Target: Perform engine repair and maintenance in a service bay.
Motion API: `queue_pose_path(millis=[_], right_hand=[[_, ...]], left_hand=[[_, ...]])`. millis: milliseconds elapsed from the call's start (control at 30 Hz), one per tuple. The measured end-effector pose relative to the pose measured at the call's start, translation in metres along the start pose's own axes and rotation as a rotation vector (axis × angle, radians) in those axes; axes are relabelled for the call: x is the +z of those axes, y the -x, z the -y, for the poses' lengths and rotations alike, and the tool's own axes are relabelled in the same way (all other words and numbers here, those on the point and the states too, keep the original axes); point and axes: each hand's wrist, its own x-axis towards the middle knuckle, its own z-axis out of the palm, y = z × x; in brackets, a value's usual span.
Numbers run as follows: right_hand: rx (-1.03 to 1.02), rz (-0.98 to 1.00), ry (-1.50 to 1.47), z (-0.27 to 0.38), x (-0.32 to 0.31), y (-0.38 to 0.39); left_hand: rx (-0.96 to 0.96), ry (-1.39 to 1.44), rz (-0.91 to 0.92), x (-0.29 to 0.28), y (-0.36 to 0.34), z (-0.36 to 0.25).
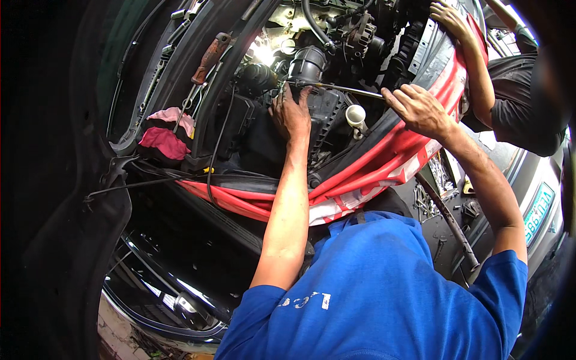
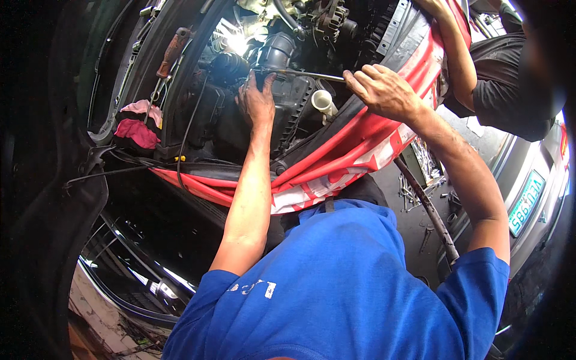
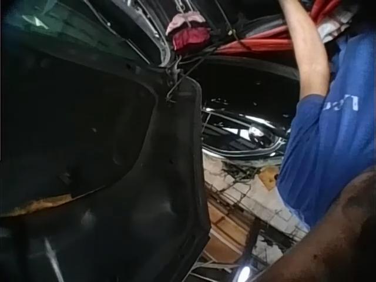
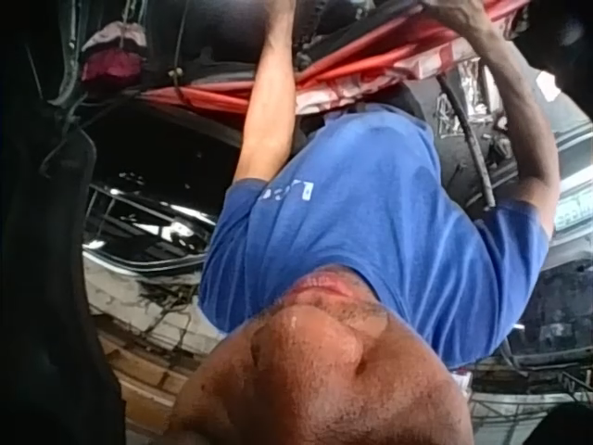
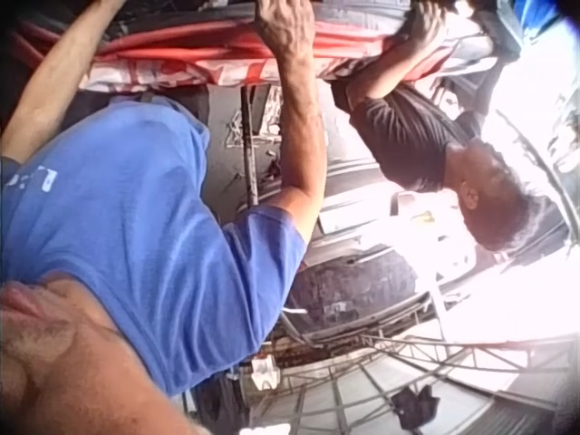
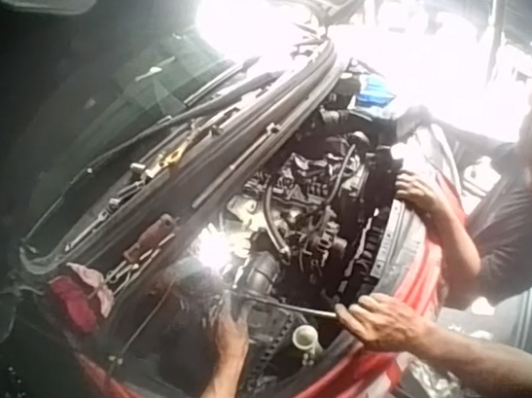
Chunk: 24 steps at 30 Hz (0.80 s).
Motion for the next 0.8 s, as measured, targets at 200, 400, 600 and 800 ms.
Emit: queue_pose_path(millis=[200,400,600,800], right_hand=[[0.345,-0.145,-0.588,0.008,0.02,-0.005],[1.226,0.225,-1.759,-0.014,0.008,-0.015],[0.61,-0.043,-0.839,0.005,0.001,-0.004],[0.267,0.036,-0.375,-0.001,-0.004,-0.004]], left_hand=[[0.025,0.006,0.008,0.0,-0.001,-0.002],[0.035,0.004,-0.052,0.006,-0.001,0.0],[0.041,0.009,-0.058,0.003,0.001,0.0],[0.046,-0.002,-0.045,0.002,0.0,-0.004]])
